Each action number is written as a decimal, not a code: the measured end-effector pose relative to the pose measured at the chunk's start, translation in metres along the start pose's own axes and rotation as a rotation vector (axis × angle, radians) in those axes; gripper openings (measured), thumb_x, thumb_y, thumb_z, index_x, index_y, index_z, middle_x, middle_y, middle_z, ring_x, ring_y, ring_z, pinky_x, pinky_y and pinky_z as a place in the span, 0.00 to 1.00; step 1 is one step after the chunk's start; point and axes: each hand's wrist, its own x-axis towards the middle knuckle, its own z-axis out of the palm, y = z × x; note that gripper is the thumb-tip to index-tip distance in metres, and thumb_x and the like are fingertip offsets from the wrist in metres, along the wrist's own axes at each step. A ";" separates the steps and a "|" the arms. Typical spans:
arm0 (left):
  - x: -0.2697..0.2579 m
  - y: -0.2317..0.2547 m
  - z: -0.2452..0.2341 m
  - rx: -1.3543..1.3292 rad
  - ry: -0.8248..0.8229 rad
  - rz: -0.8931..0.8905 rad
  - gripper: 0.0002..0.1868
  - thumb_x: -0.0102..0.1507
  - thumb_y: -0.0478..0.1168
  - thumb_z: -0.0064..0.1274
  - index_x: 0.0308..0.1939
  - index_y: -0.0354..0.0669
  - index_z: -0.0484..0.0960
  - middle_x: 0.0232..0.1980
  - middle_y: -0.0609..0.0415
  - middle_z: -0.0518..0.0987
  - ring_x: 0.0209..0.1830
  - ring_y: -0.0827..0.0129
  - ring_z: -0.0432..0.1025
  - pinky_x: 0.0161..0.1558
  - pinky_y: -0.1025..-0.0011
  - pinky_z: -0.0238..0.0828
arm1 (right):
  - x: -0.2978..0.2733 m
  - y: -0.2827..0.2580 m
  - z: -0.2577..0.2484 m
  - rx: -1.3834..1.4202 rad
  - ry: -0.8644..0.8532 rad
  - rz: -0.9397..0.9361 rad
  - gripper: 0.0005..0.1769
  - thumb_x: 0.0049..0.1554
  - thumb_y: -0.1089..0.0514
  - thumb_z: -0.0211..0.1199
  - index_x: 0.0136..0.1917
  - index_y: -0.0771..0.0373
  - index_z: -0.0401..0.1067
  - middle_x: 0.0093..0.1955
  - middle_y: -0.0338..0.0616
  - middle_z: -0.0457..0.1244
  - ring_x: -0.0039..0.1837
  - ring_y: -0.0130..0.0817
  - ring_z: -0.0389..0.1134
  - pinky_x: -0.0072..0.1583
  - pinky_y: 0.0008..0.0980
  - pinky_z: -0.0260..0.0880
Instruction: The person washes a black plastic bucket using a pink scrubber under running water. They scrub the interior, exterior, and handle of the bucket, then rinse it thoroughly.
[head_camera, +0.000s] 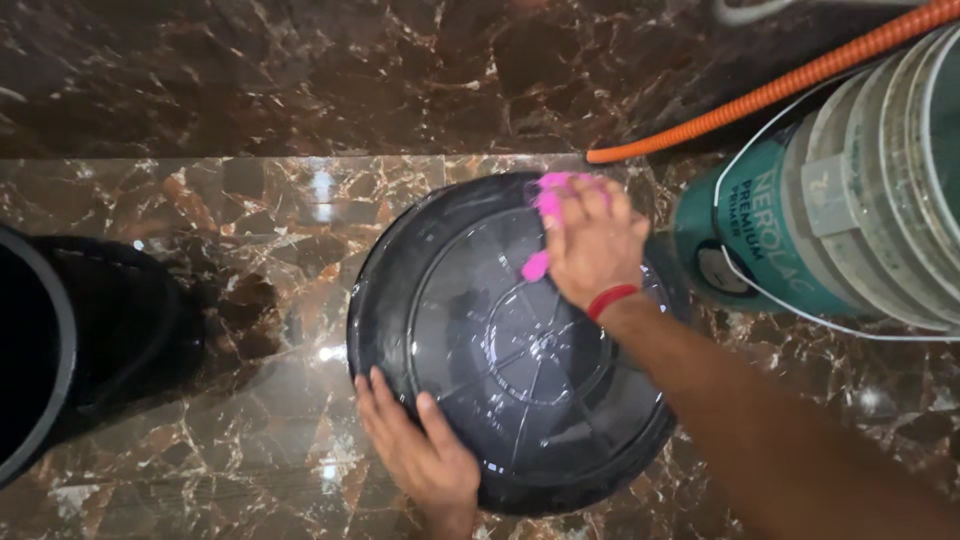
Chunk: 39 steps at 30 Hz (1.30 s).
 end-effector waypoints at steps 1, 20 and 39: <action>-0.002 0.002 -0.003 0.019 0.014 -0.020 0.31 0.71 0.44 0.41 0.75 0.32 0.62 0.78 0.29 0.59 0.77 0.30 0.54 0.75 0.42 0.48 | -0.003 -0.006 0.000 0.010 0.029 -0.039 0.26 0.62 0.46 0.54 0.70 0.56 0.70 0.73 0.44 0.59 0.77 0.49 0.53 0.64 0.63 0.56; 0.142 0.046 0.057 0.424 -0.521 0.263 0.46 0.61 0.66 0.43 0.75 0.44 0.57 0.79 0.44 0.53 0.79 0.47 0.44 0.73 0.46 0.33 | 0.036 -0.004 -0.016 0.097 -0.059 0.092 0.21 0.61 0.51 0.54 0.62 0.60 0.76 0.65 0.56 0.67 0.71 0.55 0.63 0.72 0.50 0.59; 0.144 0.046 0.056 0.523 -0.611 0.247 0.55 0.51 0.63 0.48 0.75 0.34 0.55 0.81 0.43 0.52 0.81 0.45 0.43 0.72 0.47 0.33 | 0.043 -0.106 -0.020 0.188 -0.254 -0.429 0.21 0.54 0.51 0.53 0.54 0.64 0.79 0.62 0.47 0.69 0.74 0.45 0.60 0.76 0.52 0.49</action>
